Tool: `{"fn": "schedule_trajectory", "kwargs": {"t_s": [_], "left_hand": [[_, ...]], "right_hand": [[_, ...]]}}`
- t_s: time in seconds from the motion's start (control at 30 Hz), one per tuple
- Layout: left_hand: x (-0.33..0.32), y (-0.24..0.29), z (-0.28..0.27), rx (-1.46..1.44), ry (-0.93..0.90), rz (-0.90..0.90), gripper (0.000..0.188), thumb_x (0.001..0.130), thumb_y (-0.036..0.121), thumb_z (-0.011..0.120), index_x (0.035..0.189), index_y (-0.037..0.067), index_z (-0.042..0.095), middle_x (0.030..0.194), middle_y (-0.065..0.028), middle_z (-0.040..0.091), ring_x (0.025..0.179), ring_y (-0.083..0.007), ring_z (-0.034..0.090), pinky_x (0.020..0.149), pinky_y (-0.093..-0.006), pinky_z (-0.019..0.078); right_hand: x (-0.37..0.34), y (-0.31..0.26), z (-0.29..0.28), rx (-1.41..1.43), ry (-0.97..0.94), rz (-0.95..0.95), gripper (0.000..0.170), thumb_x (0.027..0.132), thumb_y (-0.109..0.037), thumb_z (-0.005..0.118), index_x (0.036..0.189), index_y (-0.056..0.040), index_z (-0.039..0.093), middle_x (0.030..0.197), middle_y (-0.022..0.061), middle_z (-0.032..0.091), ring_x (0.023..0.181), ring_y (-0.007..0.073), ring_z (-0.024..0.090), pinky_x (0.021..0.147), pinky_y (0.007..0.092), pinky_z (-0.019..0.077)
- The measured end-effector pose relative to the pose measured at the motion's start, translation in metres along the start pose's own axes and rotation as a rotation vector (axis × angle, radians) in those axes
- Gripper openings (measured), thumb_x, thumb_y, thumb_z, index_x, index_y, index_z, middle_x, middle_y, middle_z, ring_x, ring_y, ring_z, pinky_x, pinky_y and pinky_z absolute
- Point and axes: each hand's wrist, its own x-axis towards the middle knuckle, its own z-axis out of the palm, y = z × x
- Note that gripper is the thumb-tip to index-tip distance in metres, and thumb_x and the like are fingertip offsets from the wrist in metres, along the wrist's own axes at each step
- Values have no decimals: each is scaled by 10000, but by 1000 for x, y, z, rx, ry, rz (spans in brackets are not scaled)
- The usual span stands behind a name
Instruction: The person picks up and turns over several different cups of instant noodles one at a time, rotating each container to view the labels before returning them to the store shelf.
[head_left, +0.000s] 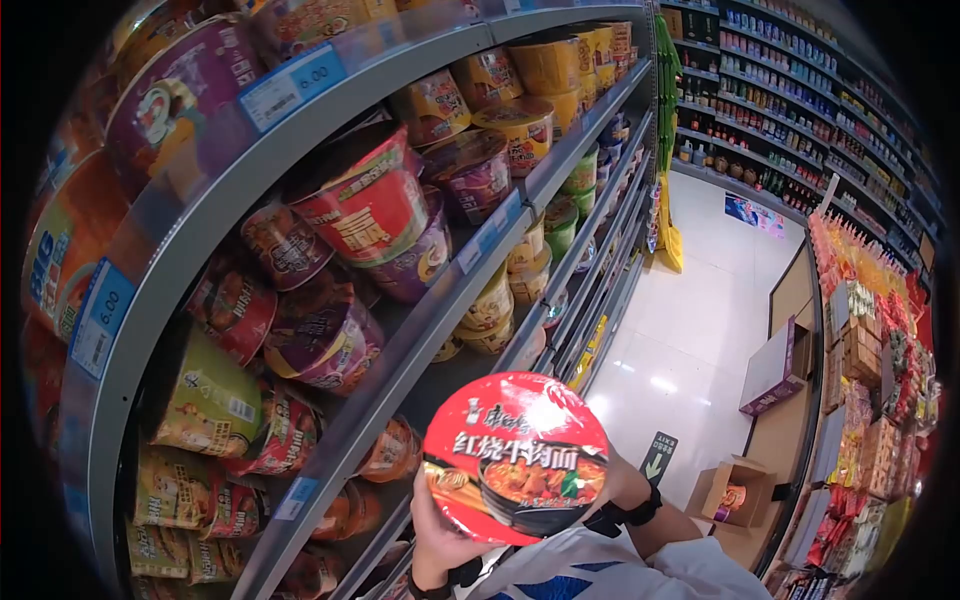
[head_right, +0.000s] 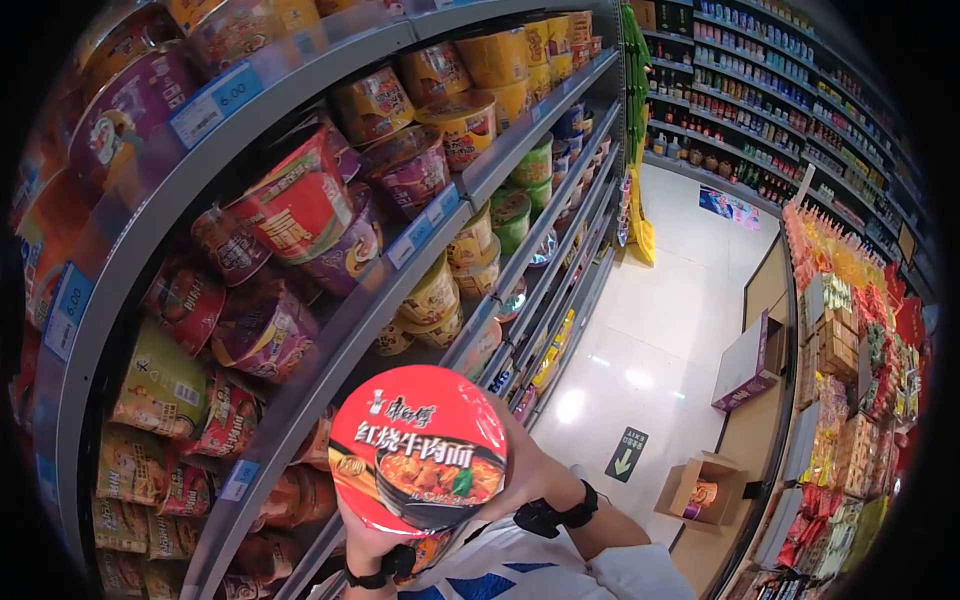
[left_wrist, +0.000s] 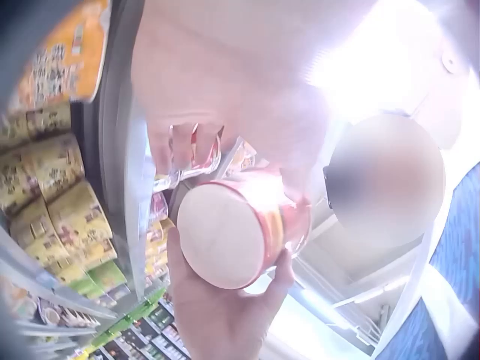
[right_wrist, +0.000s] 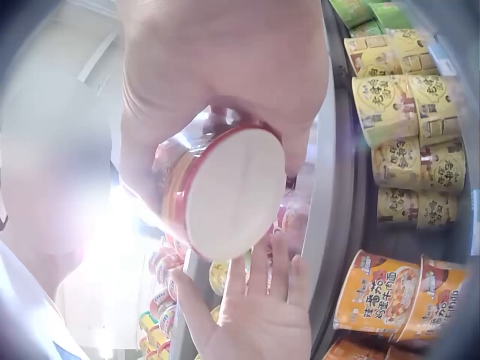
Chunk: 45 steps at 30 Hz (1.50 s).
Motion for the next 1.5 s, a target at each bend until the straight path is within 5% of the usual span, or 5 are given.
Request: {"fn": "schedule_trajectory", "kwargs": {"t_s": [0.1,0.47,0.73,1.17,1.5], "left_hand": [[13,-16,22,-151,-163,-282,1120,563,258,1022,1437,-23,381,1355,-143,606,1235,-213,612,1054,-399,500],[83,-28,162,-86,80,-27,1070,880,461,793,1588,-5,139,1502,-169,415,1396,-257,424,1161,-405,333],[112,-28,229,-20,126,-28,903,945,383,733,1577,3,211,1520,-185,413,1365,-273,465,1119,-410,396],[120,-36,273,63,75,-66,794,886,246,801,1504,25,354,1414,-143,510,1208,-222,559,998,-379,487],[123,-37,271,91,6,4,903,792,199,876,1498,13,345,1443,-158,504,1332,-270,525,1114,-430,426]], "right_hand": [[6,-28,-18,-29,-120,-11,1301,575,-83,992,1612,-13,209,1604,98,357,1486,196,335,1223,388,273],[2,-62,-125,-252,129,-43,951,850,-202,851,1587,29,295,1530,153,476,1377,241,497,1147,395,392],[-8,-77,-179,-14,228,64,858,1003,-352,663,1610,44,203,1552,126,434,1400,184,440,1147,336,361],[-30,-83,-217,146,316,99,978,936,-363,746,1610,12,145,1567,101,385,1434,174,382,1197,339,304],[-34,-83,-233,-101,221,90,1302,626,-127,990,1625,-65,158,1554,86,415,1427,184,406,1199,374,312]]}}
